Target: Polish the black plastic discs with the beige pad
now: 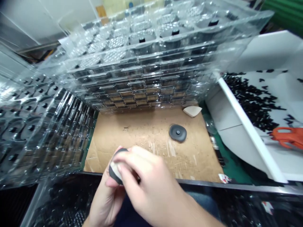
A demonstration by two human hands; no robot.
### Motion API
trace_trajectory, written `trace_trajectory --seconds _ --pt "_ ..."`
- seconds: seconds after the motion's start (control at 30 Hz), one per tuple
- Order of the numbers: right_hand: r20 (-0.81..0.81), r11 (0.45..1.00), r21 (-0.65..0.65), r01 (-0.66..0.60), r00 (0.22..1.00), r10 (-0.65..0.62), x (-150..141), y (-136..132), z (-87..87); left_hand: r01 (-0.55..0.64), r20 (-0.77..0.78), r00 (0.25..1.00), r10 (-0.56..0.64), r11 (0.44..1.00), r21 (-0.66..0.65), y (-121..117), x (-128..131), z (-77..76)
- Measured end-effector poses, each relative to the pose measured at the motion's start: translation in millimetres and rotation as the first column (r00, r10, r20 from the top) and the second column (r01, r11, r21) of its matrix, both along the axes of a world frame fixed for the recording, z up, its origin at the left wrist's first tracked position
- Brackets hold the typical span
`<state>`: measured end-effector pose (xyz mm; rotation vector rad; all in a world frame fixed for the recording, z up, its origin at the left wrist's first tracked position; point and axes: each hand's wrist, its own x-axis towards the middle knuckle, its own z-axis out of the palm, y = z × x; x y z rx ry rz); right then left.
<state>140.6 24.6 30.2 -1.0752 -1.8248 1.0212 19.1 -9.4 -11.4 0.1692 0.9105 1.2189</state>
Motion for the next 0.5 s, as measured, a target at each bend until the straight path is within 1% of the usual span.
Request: trace_trajectory --seconds 0.03,0.07,0.1,0.13,0.2,0.23,0.27,0.3,0.37,0.4,0.43,0.47,0.5 --pt "-0.017 0.995 0.071 0.072 0.997 -0.071 -1 0 0.2 0.037 0.001 0.999 -0.037 0.999 0.011 0 1 1.8" --pt "-0.044 0.983 0.137 0.12 0.992 -0.115 -2 -1 0.2 0.065 -0.004 0.998 -0.065 0.998 0.013 0 2 4.3" --pt "-0.068 0.975 0.177 0.131 0.99 -0.121 -1 -3 0.2 0.078 -0.011 0.997 -0.078 0.997 0.001 0 3 7.1" --pt "-0.074 0.979 0.177 0.099 0.993 -0.087 0 -5 0.4 0.073 -0.017 0.997 -0.073 0.997 -0.021 0 3 9.9" --pt "-0.032 0.997 0.06 -0.041 0.999 0.043 3 -7 1.3 0.025 -0.036 0.999 -0.028 0.997 -0.075 -1 3 14.4" --pt "-0.007 0.997 -0.004 -0.083 0.996 0.083 5 -8 2.0 0.004 -0.047 0.999 -0.008 0.996 -0.094 -1 3 15.7" --pt "0.015 0.996 -0.033 -0.081 0.997 0.082 5 -7 2.6 -0.005 -0.051 0.999 0.0 0.995 -0.099 -1 4 16.5" --pt "0.024 0.999 -0.011 -0.039 0.999 0.039 5 -6 3.2 -0.001 -0.053 0.999 -0.004 0.996 -0.094 -1 6 16.8" --pt "-0.017 0.989 0.123 0.084 0.996 -0.082 2 -5 3.9 0.028 -0.047 0.998 -0.032 0.996 -0.083 -2 10 16.9" --pt "-0.046 0.977 0.177 0.117 0.993 -0.11 1 -6 4.2 0.044 -0.034 0.998 -0.047 0.996 -0.082 -2 11 17.1" --pt "-0.061 0.975 0.194 0.111 0.993 -0.101 3 -7 4.4 0.057 -0.019 0.998 -0.058 0.995 -0.082 -3 12 17.6" --pt "-0.058 0.982 0.175 0.071 0.996 -0.062 7 -9 4.6 0.067 -0.004 0.998 -0.067 0.994 -0.086 -4 11 18.4" --pt "-0.046 0.991 0.13 -0.001 0.999 0.007 13 -11 4.7 0.073 0.011 0.997 -0.072 0.993 -0.09 -5 11 19.4"
